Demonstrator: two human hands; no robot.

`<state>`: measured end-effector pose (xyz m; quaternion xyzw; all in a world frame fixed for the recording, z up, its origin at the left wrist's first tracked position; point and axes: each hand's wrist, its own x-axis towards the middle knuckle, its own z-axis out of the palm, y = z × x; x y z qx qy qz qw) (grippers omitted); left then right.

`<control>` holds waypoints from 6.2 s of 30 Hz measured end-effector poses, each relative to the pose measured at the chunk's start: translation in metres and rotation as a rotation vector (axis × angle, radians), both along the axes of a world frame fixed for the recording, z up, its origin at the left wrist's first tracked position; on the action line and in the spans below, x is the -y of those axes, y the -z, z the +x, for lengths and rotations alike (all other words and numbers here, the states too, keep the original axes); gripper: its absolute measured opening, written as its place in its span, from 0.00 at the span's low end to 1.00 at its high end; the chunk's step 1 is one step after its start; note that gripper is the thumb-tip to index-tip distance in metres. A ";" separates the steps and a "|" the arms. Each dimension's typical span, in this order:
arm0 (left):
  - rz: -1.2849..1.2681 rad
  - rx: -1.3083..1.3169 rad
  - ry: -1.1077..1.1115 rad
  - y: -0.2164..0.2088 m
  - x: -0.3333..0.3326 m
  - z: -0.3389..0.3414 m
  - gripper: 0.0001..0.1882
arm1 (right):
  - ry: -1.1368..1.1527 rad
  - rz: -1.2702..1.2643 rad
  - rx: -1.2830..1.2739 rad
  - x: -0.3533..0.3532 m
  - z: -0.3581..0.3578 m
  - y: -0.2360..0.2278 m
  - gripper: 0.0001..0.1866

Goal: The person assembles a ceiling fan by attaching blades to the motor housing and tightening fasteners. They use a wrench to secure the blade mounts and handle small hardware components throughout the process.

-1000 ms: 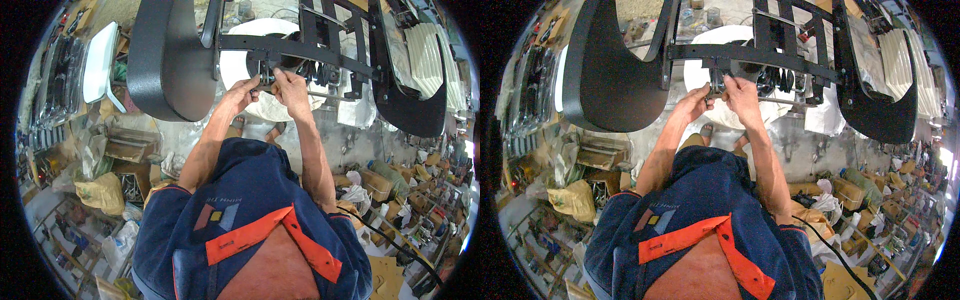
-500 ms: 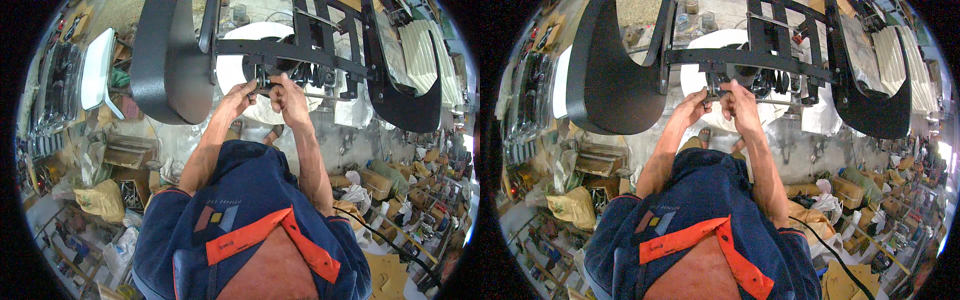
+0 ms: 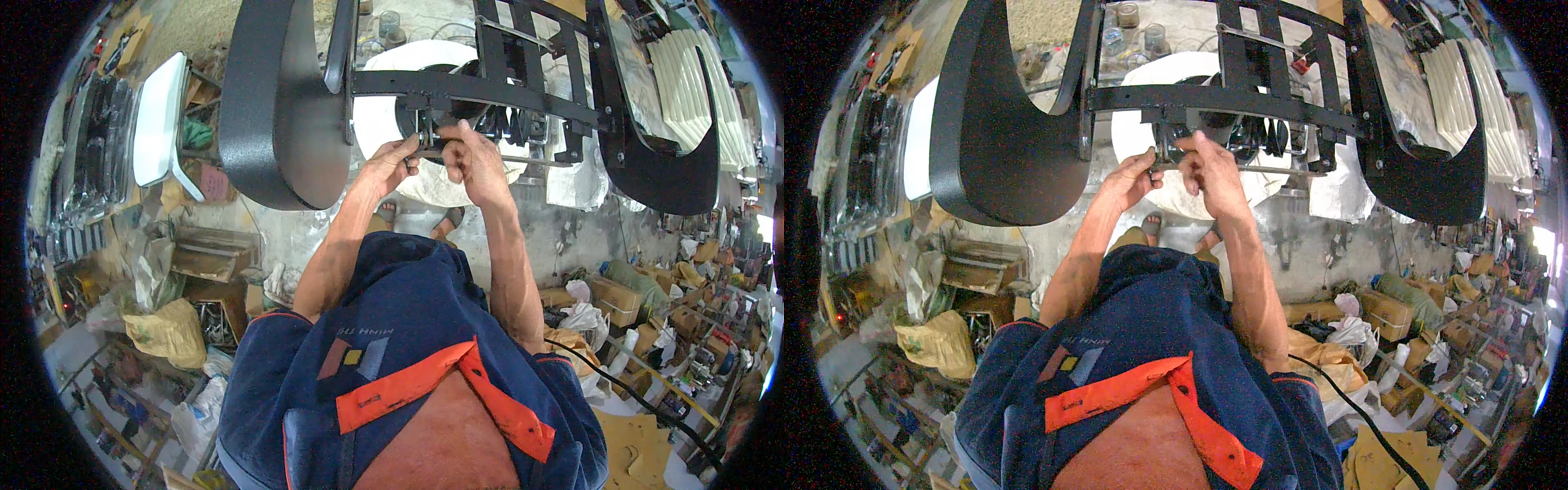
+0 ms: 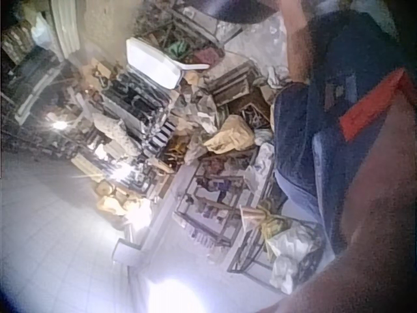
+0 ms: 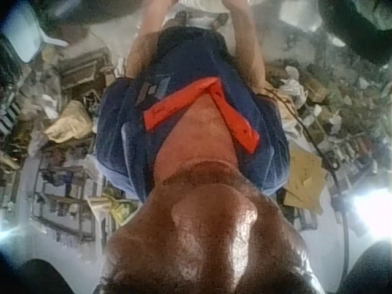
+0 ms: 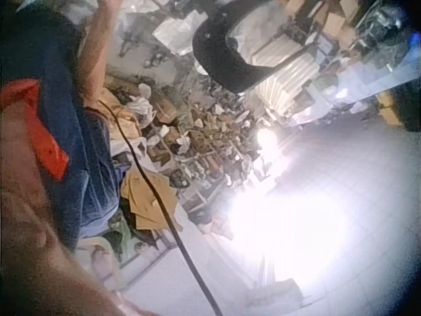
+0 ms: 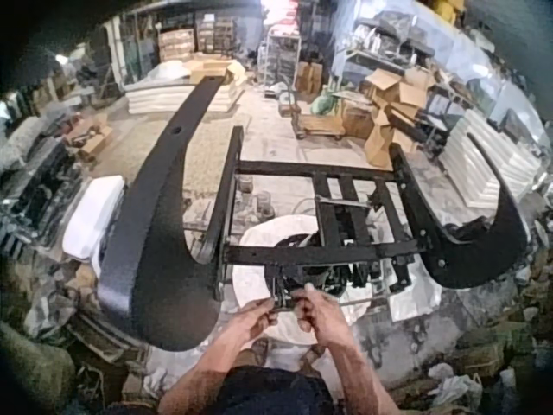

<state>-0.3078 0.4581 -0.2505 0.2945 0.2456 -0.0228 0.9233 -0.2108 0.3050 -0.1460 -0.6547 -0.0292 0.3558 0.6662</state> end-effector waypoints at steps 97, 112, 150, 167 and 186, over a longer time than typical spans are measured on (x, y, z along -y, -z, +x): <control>0.129 -0.168 -0.116 0.002 0.044 -0.064 0.10 | -0.129 0.157 0.288 0.008 0.015 0.033 0.12; 0.172 -0.235 0.024 -0.008 0.042 -0.056 0.06 | -0.091 -0.055 0.229 -0.008 0.013 0.010 0.29; 0.925 0.047 -0.109 -0.090 0.266 0.196 0.09 | 0.367 -0.103 0.207 0.353 0.012 0.038 0.15; 0.585 -0.002 0.012 -0.072 0.240 0.209 0.06 | 0.323 -0.184 0.498 0.260 0.078 0.005 0.18; 0.736 0.120 0.146 0.002 0.184 0.238 0.26 | 2.017 -1.064 0.301 0.738 -0.176 0.091 0.11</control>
